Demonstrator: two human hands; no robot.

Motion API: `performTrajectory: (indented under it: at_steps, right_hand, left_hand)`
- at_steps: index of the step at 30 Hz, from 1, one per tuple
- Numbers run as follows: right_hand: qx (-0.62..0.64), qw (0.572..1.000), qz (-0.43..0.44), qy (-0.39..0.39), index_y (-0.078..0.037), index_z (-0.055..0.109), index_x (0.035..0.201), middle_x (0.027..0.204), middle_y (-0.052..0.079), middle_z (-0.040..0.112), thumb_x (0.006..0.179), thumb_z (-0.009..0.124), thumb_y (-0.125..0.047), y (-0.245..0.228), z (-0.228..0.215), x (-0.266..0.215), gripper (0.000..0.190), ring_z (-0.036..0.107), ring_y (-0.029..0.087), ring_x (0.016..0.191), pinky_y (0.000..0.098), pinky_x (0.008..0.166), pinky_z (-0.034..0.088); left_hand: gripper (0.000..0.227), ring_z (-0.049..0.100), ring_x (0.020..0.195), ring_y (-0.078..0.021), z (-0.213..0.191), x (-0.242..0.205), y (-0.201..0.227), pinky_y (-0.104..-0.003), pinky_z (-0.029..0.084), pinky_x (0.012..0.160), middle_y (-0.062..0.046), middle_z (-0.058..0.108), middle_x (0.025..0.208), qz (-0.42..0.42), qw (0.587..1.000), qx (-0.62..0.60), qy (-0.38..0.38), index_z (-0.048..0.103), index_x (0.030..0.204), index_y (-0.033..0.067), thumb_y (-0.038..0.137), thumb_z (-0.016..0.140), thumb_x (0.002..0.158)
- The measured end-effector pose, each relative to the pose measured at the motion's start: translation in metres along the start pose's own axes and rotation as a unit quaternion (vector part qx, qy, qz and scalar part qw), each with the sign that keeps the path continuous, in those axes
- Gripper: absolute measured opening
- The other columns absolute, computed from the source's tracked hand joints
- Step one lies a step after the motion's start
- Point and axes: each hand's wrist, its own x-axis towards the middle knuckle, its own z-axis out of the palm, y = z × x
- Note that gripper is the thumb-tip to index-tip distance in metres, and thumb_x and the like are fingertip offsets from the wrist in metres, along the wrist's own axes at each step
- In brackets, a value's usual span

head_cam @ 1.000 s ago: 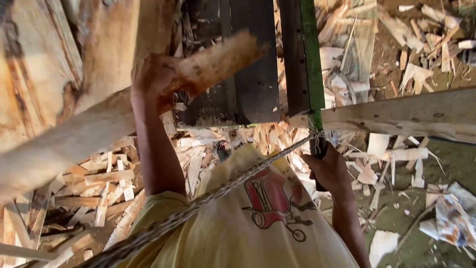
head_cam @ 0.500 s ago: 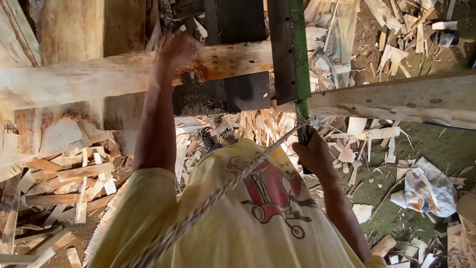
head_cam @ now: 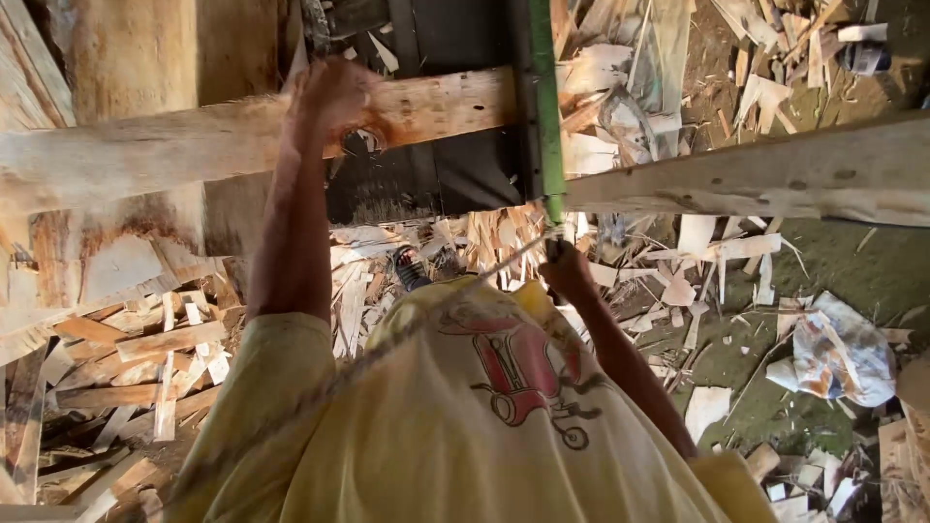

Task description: Using a lever-operated machine to shave or split thin strips of wood.

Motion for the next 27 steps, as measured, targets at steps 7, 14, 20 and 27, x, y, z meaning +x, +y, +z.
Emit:
performTrajectory:
  at_steps: [7,14,20,27]
  right_hand:
    - [0.071,0.997,-0.014,0.003,-0.003,0.062,0.095,0.065,0.009,0.067,0.084,0.077,-0.025,-0.081,-0.061,-0.062,0.028,0.063,0.019,0.049,0.0396,0.044,0.055]
    - [0.030,0.999,0.032,0.020,-0.001,0.061,0.086,0.062,0.010,0.063,0.085,0.079,-0.022,-0.146,-0.110,-0.121,0.028,0.061,0.019,0.049,0.0376,0.046,0.050]
    - [0.017,0.997,-0.046,0.063,-0.003,0.064,0.091,0.064,0.007,0.064,0.086,0.078,-0.023,-0.158,-0.105,-0.129,0.025,0.060,0.016,0.054,0.0346,0.051,0.049]
    - [0.030,0.994,-0.079,0.074,-0.003,0.063,0.095,0.069,0.006,0.065,0.086,0.074,-0.018,-0.147,-0.108,-0.118,0.021,0.062,0.015,0.055,0.0340,0.050,0.050]
  left_hand:
    - [0.028,0.056,0.054,-0.0060,-0.060,-0.008,0.003,-0.029,0.049,0.044,0.000,0.077,0.105,0.021,0.991,0.009,0.134,0.080,0.114,0.0263,0.013,0.065,0.094]
    - [0.014,0.064,0.062,-0.0078,-0.066,0.054,-0.043,-0.030,0.052,0.052,-0.001,0.077,0.087,0.028,0.906,-0.054,0.419,0.078,0.091,0.0142,0.012,0.064,0.092]
    - [0.062,0.053,0.042,-0.0158,-0.018,-0.026,0.030,-0.038,0.043,0.037,-0.010,0.070,0.074,-0.144,0.890,-0.213,0.376,0.041,0.149,0.0008,0.019,0.065,0.094]
    - [0.033,0.060,0.049,-0.0270,0.147,-0.209,0.056,-0.043,0.049,0.044,-0.012,0.072,0.075,-0.211,0.921,-0.185,0.272,0.071,0.094,0.0079,0.039,0.064,0.101]
